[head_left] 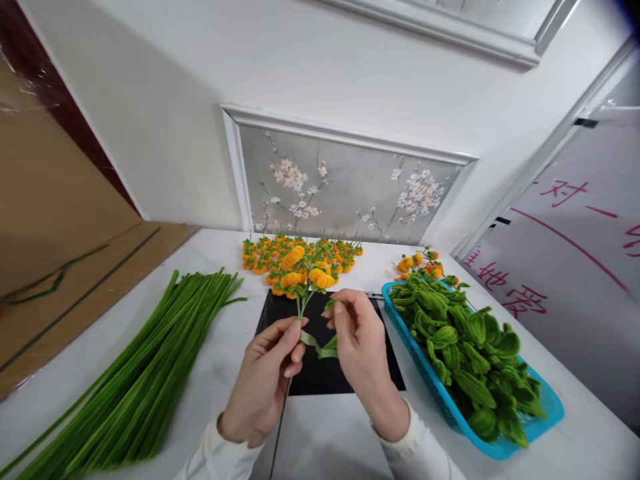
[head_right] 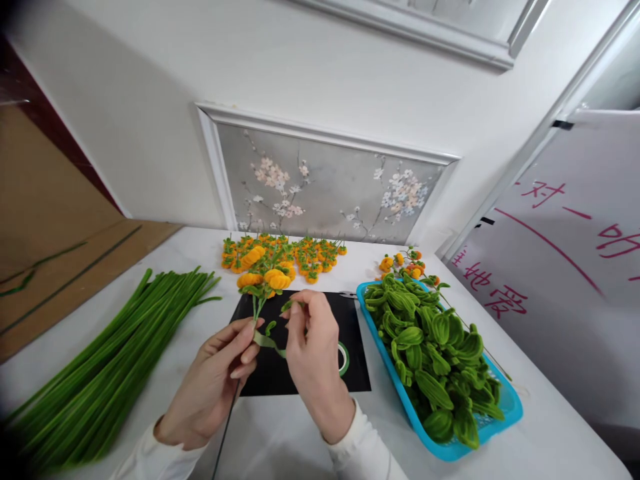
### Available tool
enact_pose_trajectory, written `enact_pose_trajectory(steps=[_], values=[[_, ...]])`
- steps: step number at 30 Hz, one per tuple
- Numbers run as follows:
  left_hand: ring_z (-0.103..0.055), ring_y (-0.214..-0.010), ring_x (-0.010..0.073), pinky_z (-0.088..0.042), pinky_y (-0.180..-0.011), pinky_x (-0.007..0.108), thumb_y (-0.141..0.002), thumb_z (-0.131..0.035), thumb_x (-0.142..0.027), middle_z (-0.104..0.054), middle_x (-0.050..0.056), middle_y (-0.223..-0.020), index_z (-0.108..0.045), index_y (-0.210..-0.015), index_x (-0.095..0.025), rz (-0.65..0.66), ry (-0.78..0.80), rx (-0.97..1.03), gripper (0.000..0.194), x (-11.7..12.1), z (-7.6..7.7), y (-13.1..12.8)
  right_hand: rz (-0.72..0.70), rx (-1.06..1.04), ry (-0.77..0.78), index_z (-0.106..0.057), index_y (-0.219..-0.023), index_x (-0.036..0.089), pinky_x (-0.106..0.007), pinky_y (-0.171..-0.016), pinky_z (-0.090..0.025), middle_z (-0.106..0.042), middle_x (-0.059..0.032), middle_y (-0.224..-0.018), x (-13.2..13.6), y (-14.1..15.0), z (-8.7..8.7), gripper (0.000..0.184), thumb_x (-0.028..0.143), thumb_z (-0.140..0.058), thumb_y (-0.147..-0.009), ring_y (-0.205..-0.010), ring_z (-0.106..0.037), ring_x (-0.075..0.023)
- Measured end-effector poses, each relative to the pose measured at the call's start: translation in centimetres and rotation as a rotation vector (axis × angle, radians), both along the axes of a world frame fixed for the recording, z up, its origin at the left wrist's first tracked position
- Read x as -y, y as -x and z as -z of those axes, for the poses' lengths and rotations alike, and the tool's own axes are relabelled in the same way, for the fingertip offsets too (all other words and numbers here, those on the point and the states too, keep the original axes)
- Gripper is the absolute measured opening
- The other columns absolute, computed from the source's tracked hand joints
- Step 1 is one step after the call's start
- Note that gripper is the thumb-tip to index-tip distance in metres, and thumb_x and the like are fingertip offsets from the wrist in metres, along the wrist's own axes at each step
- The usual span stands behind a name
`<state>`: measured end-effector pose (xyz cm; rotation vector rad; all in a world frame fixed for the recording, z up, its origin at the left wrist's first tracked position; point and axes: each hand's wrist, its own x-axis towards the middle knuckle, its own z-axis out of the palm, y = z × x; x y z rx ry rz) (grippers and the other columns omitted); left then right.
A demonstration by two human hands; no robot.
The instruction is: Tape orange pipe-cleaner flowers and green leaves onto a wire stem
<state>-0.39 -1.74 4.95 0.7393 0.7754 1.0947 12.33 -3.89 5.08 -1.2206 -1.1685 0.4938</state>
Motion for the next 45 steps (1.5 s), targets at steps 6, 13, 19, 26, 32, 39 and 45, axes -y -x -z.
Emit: enact_pose_trajectory(steps=[6,13,19,26,32,39,45], values=[[-0.034,-0.046,0.0054,-0.025,-0.038,0.015,-0.068,-0.076,-0.031,-0.047,-0.004,-0.051,-0.071,-0.075,-0.014,-0.050,-0.099,-0.054,0.020,0.4,0.1,-0.2,-0.054,0.345,-0.070,-0.055,-0.122,0.020,-0.030,-0.070,-0.050,-0.067,-0.0084,-0.091,0.9,0.7,-2.0,0.034,0.026,-0.038,-0.093,-0.072,-0.062,-0.0175],[-0.032,-0.044,0.0057,-0.024,-0.040,0.017,-0.070,-0.074,-0.035,-0.045,-0.005,-0.048,-0.069,-0.071,-0.015,-0.097,-0.208,-0.144,0.020,0.8,0.5,-0.4,0.073,0.732,0.060,-0.058,-0.116,0.017,-0.029,-0.054,-0.045,-0.063,-0.0073,-0.066,-0.6,1.5,-4.2,0.032,0.025,-0.040,-0.091,-0.056,-0.060,-0.0202],[-0.031,-0.044,0.0055,-0.023,-0.041,0.018,-0.074,-0.070,-0.034,-0.044,-0.005,-0.049,-0.068,-0.070,-0.016,-0.073,-0.224,-0.183,0.018,0.8,1.1,-0.4,0.053,1.054,-0.023,-0.056,-0.113,0.022,-0.024,-0.044,-0.036,-0.059,-0.0038,-0.075,-0.1,1.3,-3.6,0.031,0.013,-0.046,-0.085,-0.053,-0.054,-0.0149],[-0.031,-0.043,0.0056,-0.024,-0.040,0.019,-0.078,-0.067,-0.033,-0.043,-0.005,-0.048,-0.068,-0.071,-0.016,-0.094,-0.299,-0.221,0.018,0.7,1.3,-0.4,-0.019,1.062,-0.102,-0.044,-0.129,0.021,-0.024,-0.048,-0.041,-0.062,-0.0040,-0.083,0.2,0.5,-3.4,0.038,0.017,-0.044,-0.092,-0.061,-0.060,-0.0145],[-0.033,-0.042,0.0061,-0.024,-0.038,0.018,-0.078,-0.066,-0.033,-0.044,-0.006,-0.047,-0.067,-0.075,-0.016,-0.119,-0.342,-0.282,0.017,0.6,1.5,-0.3,0.111,1.158,-0.088,-0.049,-0.123,0.016,-0.026,-0.047,-0.041,-0.062,-0.0042,-0.081,0.2,0.5,-3.3,0.033,0.013,-0.047,-0.090,-0.063,-0.062,-0.0163],[-0.033,-0.045,0.0070,-0.027,-0.041,0.018,-0.079,-0.063,-0.033,-0.043,-0.006,-0.050,-0.060,-0.065,-0.016,-0.078,-0.380,-0.302,0.022,1.2,1.6,-0.4,0.043,1.314,-0.142,-0.054,-0.114,0.013,-0.029,-0.046,-0.044,-0.061,-0.0040,-0.081,1.1,1.5,-4.5,0.030,0.010,-0.056,-0.083,-0.057,-0.057,-0.0170],[-0.032,-0.046,0.0074,-0.027,-0.042,0.019,-0.080,-0.062,-0.034,-0.041,-0.007,-0.050,-0.059,-0.065,-0.017,-0.068,-0.376,-0.297,0.023,1.4,1.3,-0.4,0.049,1.305,-0.159,-0.056,-0.113,0.012,-0.029,-0.048,-0.046,-0.060,-0.0052,-0.081,1.3,1.8,-4.6,0.032,0.009,-0.059,-0.081,-0.057,-0.056,-0.0170]])
